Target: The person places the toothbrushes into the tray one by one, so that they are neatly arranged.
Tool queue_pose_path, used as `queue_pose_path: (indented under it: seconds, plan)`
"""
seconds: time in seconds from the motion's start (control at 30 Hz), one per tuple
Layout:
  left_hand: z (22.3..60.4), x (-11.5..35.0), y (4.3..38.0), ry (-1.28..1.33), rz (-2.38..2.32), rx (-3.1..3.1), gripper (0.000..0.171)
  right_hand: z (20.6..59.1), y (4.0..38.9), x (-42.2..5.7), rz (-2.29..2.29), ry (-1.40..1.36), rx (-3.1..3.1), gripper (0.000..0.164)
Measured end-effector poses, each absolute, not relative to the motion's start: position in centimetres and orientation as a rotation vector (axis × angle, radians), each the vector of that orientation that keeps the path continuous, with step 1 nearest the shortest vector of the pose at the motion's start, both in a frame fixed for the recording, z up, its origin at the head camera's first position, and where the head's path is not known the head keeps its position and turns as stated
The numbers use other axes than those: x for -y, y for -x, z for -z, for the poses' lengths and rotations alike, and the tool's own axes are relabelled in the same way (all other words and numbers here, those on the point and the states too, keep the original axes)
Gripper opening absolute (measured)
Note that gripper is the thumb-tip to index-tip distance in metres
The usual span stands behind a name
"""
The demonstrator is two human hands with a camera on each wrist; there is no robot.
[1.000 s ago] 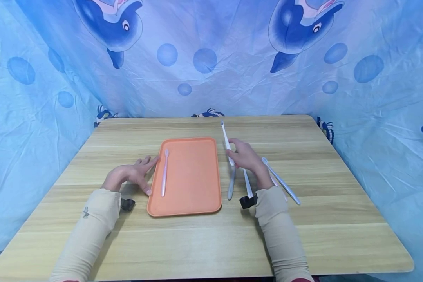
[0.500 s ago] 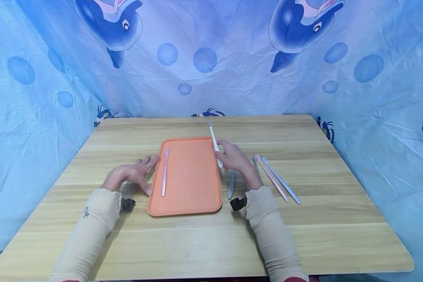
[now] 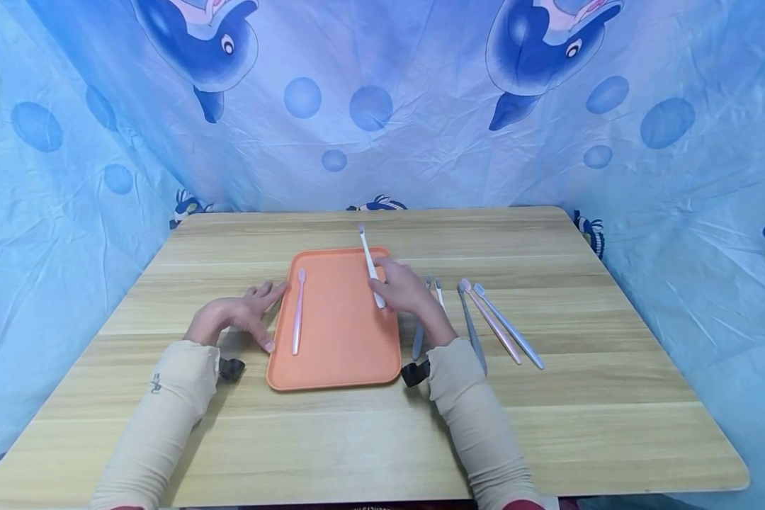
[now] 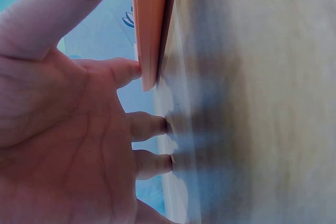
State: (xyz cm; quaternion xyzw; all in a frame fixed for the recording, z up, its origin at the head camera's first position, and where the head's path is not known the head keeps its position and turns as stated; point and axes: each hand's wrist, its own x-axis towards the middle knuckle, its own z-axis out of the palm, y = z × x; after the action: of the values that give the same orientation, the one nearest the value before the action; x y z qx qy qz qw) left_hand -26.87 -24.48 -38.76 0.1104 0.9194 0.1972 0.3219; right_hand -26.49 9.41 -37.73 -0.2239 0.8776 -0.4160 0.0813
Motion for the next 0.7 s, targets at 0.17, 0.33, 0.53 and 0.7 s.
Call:
queue_pose_path:
  seconds: [0.17,0.33,0.53,0.7]
  plan:
    - [38.8,24.4,26.9,-0.287,-0.515,-2.417,0.147,37.9,26.4,-8.4,1.266,0.672,-2.605,0.044]
    - [38.8,24.4,26.9,-0.287,-0.512,-2.418,0.147,37.8,26.0,-7.4,1.281,0.654,-2.593,0.043]
    - [38.8,24.5,27.0,-0.293,-0.509,-2.419,0.147,37.8,25.7,-6.6,1.262,0.633,-2.591,0.046]
    - [38.8,24.4,26.9,-0.279,-0.516,-2.413,0.147,37.9,25.6,-5.9,1.263,0.621,-2.59,0.048]
